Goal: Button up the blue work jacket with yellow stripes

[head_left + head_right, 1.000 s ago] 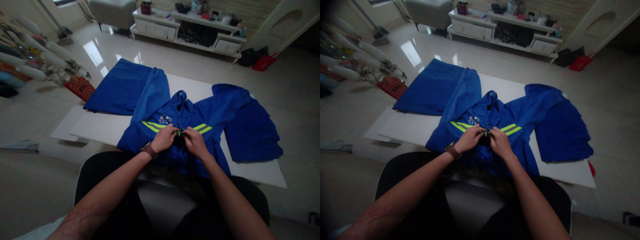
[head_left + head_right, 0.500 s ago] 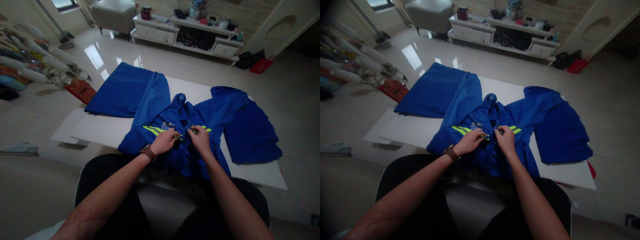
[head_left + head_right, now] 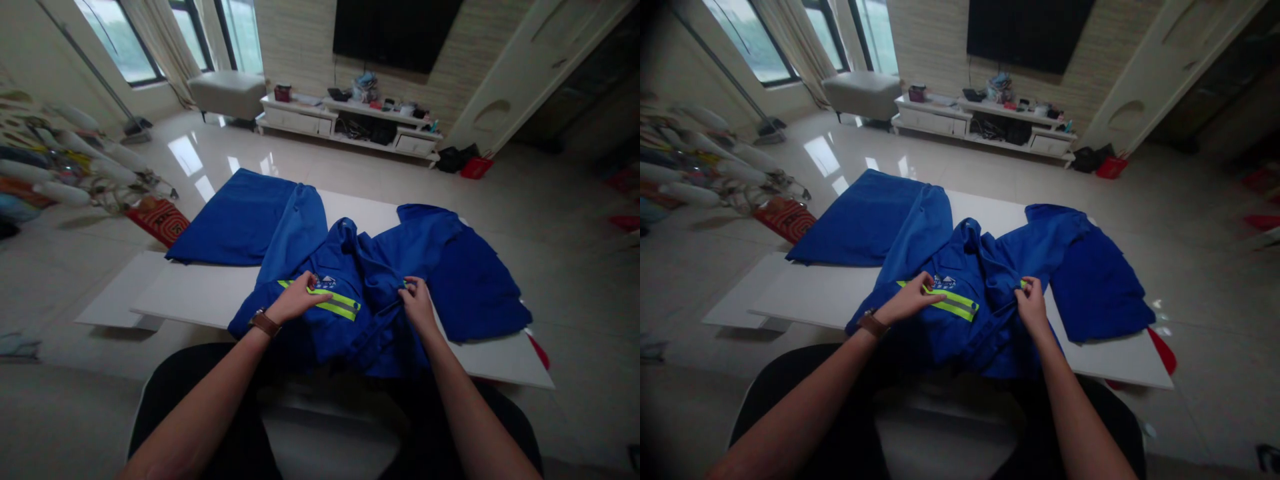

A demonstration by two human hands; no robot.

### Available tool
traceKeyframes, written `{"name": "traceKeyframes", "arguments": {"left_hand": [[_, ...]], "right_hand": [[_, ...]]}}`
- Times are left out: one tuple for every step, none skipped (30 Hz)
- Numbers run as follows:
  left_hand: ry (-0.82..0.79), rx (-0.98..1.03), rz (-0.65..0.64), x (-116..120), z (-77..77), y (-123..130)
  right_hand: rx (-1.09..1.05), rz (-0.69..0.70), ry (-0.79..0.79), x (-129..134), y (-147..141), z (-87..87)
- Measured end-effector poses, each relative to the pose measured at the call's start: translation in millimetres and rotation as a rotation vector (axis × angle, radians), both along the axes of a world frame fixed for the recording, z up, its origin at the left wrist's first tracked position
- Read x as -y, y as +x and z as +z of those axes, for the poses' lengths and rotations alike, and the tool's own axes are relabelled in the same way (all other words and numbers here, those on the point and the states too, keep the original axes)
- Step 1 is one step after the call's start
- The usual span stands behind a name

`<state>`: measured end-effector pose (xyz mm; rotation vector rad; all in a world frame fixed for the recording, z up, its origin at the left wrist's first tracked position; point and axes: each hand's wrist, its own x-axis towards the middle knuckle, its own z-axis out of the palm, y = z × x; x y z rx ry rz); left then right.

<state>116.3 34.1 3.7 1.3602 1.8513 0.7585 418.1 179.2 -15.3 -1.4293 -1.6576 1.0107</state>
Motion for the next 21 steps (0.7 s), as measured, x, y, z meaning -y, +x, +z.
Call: {"name": "traceKeyframes", "arguments": {"left_hand": [[-0.019, -0.092, 0.006, 2, -7.9, 18], [-0.043, -0.188, -0.005, 4, -15.4, 36], [-0.059, -0.280, -0.035, 6, -22.2, 52], [-0.076, -0.341, -0.084, 7, -27.7, 64], [-0.091, -0.364, -0.139, 7, -31.5, 70], [-0.102, -0.348, -0.190, 5, -33.5, 71], [-0.100, -0.308, -0.220, 2, -33.6, 66], [-0.077, -0.266, -0.221, -2, -31.8, 55], [-0.034, -0.246, -0.183, -7, -28.5, 41], [0.023, -0.259, -0.120, -13, -24.0, 24], [0.081, -0.305, -0.049, -20, -18.8, 6], [0.125, -0.370, 0.012, -28, -13.5, -12], [0.147, -0.438, 0.054, -38, -8.6, -27], [0.144, -0.497, 0.076, -48, -4.8, -41], [0.122, -0.541, 0.084, -60, -2.3, -52], [0.085, -0.572, 0.094, -72, -1.4, -62], [0.035, -0.596, 0.120, -85, -2.0, -69], [-0.019, -0.618, 0.169, -97, -4.1, -76], [-0.074, -0.640, 0.236, -109, -7.3, -83], [-0.125, -0.653, 0.311, -120, -11.3, -89], [-0.162, -0.650, 0.372, -129, -15.5, -95]], "right_hand": [[0.053, 0.063, -0.086, 1, -2, -5.6], [0.097, 0.135, -0.159, 2, -3, -9.5], [0.128, 0.209, -0.211, 5, -4, -11.5], [0.147, 0.287, -0.237, 9, -4, -11.8], [0.162, 0.373, -0.235, 14, -4, -10.8], [0.179, 0.460, -0.213, 18, -3, -8.7], [0.196, 0.550, -0.187, 20, -1, -6.1], [0.215, 0.622, -0.150, 21, 1, -3.2], [0.245, 0.657, -0.100, 18, 3, -0.4], [0.306, 0.647, -0.036, 12, 4, 2.3], [0.393, 0.606, 0.033, 3, 5, 4.7], [0.493, 0.553, 0.099, -9, 4, 6.9], [0.598, 0.511, 0.158, -24, 2, 8.7], [0.687, 0.484, 0.202, -40, -2, 10.3], [0.748, 0.475, 0.225, -58, -8, 11.4], [0.782, 0.477, 0.236, -75, -15, 12.0], [0.804, 0.481, 0.242, -92, -22, 12.0], [0.834, 0.480, 0.251, -109, -30, 11.4], [0.866, 0.474, 0.261, -123, -39, 9.9], [0.895, 0.466, 0.270, -136, -47, 7.6], [0.923, 0.454, 0.278, -147, -54, 4.4]]}}
